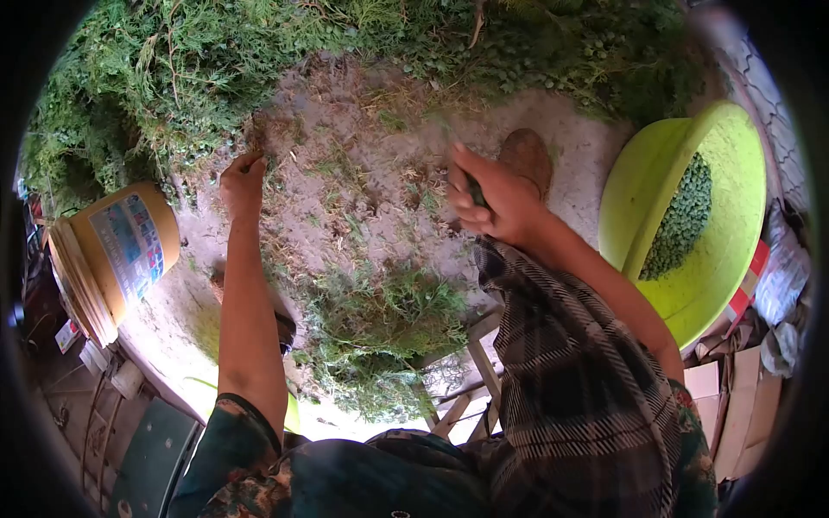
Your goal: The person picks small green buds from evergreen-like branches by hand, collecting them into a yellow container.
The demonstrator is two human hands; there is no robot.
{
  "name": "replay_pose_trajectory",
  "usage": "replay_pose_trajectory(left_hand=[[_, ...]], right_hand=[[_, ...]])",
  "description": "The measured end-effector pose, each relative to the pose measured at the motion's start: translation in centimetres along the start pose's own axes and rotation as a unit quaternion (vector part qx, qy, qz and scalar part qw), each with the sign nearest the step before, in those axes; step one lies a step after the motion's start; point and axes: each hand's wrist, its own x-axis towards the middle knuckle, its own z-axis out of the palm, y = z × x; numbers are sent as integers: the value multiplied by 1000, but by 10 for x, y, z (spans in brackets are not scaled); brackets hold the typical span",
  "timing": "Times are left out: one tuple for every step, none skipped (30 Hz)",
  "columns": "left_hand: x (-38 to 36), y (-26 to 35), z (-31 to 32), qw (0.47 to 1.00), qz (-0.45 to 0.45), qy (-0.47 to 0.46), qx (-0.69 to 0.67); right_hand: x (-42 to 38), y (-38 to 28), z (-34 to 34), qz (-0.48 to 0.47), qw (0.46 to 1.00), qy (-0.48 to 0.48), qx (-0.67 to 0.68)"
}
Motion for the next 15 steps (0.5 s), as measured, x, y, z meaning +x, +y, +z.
replay_pose_trajectory(left_hand=[[1, 1, 1, 1000, 0, 1, -3], [1, 1, 0, 999, 35, 8, 20], [-1, 0, -2, 997, 67, 14, 45], [-5, 1, -7, 997, 65, 13, 47], [-9, 3, -11, 995, -29, -19, -95], [-13, 7, -15, 963, -122, -48, -234], [-19, 8, -18, 963, -122, -49, -234], [-26, 8, -22, 900, -155, -71, -402], [-33, 7, -26, 805, -183, -90, -557], [-40, 5, -28, 792, -190, -111, -569], [-45, 3, -27, 793, -190, -110, -569], [-51, 3, -22, 858, -189, -97, -468], [-55, 1, -19, 911, -185, -83, -361], [-55, -8, -13, 936, -146, -91, -307], [-54, -17, -7, 936, -146, -91, -307]], right_hand=[[-11, 8, -5, -44, 995, 51, -78], [-16, 14, -8, -86, 979, 101, -155], [-13, 15, -11, -83, 979, 101, -156], [-10, 18, -13, -167, 928, 133, -306], [-7, 19, -15, -248, 845, 163, -445], [-1, 17, -18, -248, 845, 163, -445], [6, 14, -21, -251, 815, 157, -497], [12, 11, -21, -253, 783, 150, -548], [15, 5, -19, -253, 784, 149, -547], [15, -3, -11, -174, 871, 126, -441], [16, -7, -6, -91, 937, 99, -323], [18, -6, -3, -90, 937, 99, -323], [20, -4, 0, -55, 959, 101, -259], [22, -2, 3, -21, 975, 102, -194], [24, 1, 5, -21, 975, 103, -194]])
